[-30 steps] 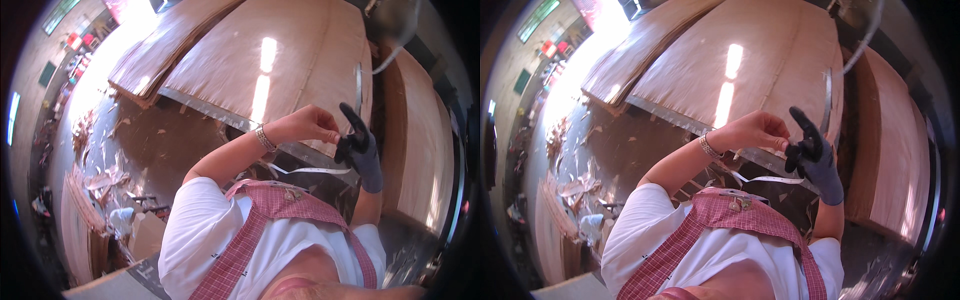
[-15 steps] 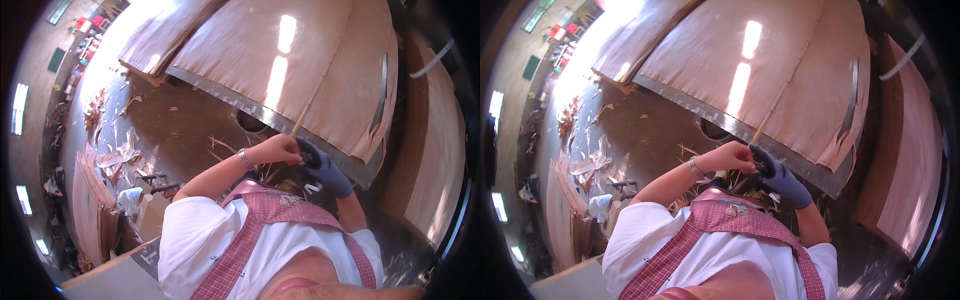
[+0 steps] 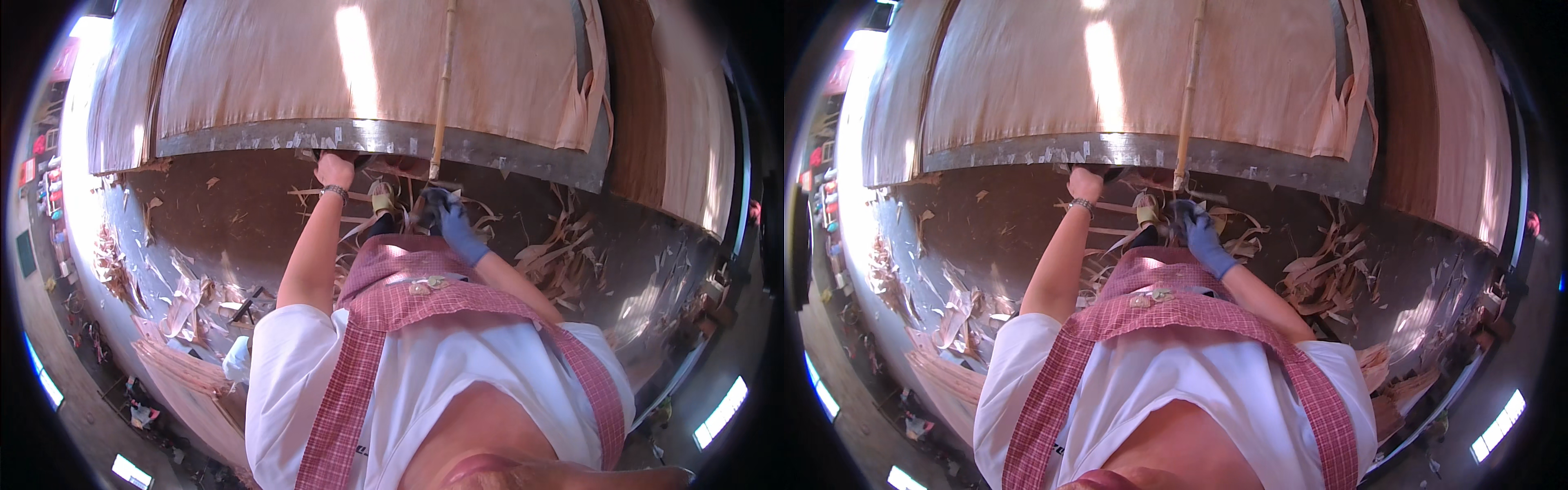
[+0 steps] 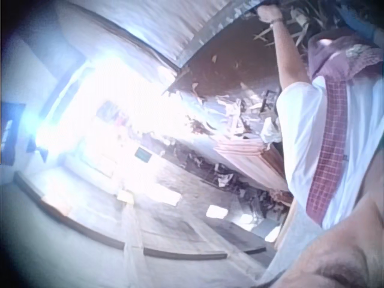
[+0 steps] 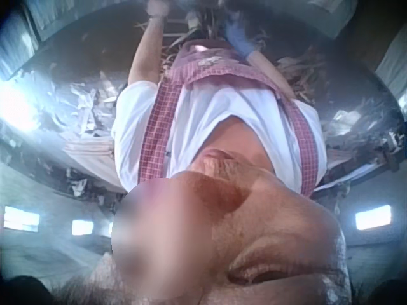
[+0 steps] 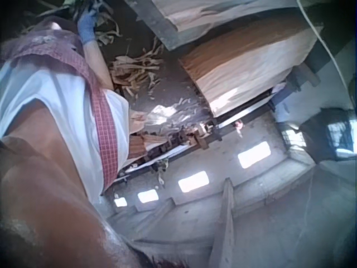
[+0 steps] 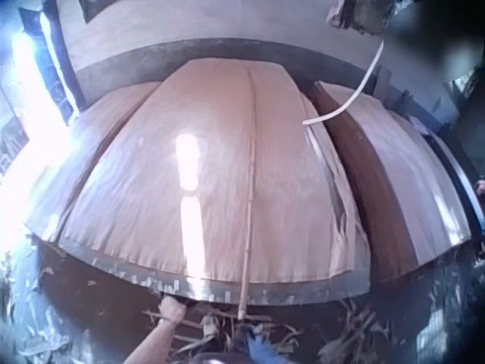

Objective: The person measures wood veneer sheets with a tape measure and cuts off thin strips using a hand-held cutter, then uses a long wooden stick to sweep scraps and wood shavings from the workspace floor.

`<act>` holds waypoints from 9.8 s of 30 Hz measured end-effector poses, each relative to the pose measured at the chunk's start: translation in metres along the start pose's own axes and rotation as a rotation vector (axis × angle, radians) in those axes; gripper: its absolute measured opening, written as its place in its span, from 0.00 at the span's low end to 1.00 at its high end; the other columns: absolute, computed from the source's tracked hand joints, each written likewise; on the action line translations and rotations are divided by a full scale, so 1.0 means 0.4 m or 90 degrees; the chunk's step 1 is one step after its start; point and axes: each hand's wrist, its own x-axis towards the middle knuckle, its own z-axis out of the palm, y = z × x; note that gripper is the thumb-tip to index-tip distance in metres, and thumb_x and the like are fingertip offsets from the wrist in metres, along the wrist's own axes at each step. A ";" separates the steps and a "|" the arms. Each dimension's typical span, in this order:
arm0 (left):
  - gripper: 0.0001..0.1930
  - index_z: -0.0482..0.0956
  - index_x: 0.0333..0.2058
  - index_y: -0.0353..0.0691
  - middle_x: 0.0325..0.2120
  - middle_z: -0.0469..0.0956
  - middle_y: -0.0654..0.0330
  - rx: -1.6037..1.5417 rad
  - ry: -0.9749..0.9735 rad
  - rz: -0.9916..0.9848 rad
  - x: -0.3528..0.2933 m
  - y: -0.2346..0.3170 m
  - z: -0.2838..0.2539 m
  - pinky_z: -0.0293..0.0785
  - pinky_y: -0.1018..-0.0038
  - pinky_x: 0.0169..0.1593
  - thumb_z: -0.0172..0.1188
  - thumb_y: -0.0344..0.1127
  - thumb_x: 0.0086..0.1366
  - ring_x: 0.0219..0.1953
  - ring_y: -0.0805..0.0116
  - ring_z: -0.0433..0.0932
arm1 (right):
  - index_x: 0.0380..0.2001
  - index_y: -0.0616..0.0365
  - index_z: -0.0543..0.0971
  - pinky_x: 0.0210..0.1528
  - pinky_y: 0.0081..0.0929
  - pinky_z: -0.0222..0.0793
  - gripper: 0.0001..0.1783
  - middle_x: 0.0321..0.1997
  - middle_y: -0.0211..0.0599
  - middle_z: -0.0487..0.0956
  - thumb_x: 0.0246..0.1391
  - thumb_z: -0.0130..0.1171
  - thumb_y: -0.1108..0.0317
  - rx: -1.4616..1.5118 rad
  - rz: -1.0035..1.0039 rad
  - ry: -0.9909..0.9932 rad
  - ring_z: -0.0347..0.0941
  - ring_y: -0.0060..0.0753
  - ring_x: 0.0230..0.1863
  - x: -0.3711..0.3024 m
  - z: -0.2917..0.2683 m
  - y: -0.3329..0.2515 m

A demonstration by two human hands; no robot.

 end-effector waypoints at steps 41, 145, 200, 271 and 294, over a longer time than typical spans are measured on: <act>0.10 0.74 0.28 0.36 0.22 0.78 0.61 -0.350 -0.276 0.365 -0.818 0.704 0.057 0.72 0.77 0.31 0.69 0.28 0.51 0.25 0.76 0.77 | 0.48 0.58 0.77 0.39 0.22 0.72 0.16 0.40 0.29 0.80 0.59 0.59 0.62 0.127 0.008 -0.347 0.73 0.18 0.35 -0.114 -0.792 0.124; 0.07 0.76 0.35 0.43 0.30 0.78 0.57 -0.286 0.365 -0.106 -0.307 1.922 0.188 0.63 0.63 0.42 0.56 0.38 0.64 0.37 0.58 0.75 | 0.51 0.58 0.75 0.46 0.30 0.73 0.25 0.41 0.38 0.82 0.49 0.68 0.64 -0.139 -0.191 -0.554 0.78 0.28 0.43 1.336 -1.552 -0.352; 0.40 0.52 0.69 0.51 0.70 0.49 0.60 0.034 0.384 -0.407 -0.680 1.644 0.314 0.37 0.52 0.71 0.58 0.54 0.62 0.72 0.58 0.45 | 0.40 0.55 0.79 0.24 0.14 0.58 0.14 0.25 0.20 0.74 0.53 0.67 0.62 -0.274 0.136 -0.552 0.64 0.11 0.23 1.524 -1.477 -0.346; 0.19 0.77 0.54 0.52 0.55 0.73 0.60 -0.124 0.567 -0.232 -0.570 1.641 0.378 0.56 0.56 0.66 0.59 0.34 0.64 0.61 0.60 0.68 | 0.46 0.62 0.76 0.33 0.20 0.71 0.17 0.31 0.33 0.80 0.59 0.60 0.63 -0.233 0.093 -1.023 0.75 0.20 0.30 1.223 -1.255 -0.431; 0.22 0.75 0.44 0.34 0.32 0.78 0.61 -0.718 0.681 -0.759 -0.695 1.482 0.413 0.70 0.73 0.37 0.59 0.51 0.66 0.32 0.71 0.75 | 0.42 0.57 0.81 0.27 0.16 0.63 0.17 0.30 0.26 0.81 0.56 0.63 0.56 -0.305 0.217 -0.962 0.68 0.15 0.24 1.125 -1.091 -0.242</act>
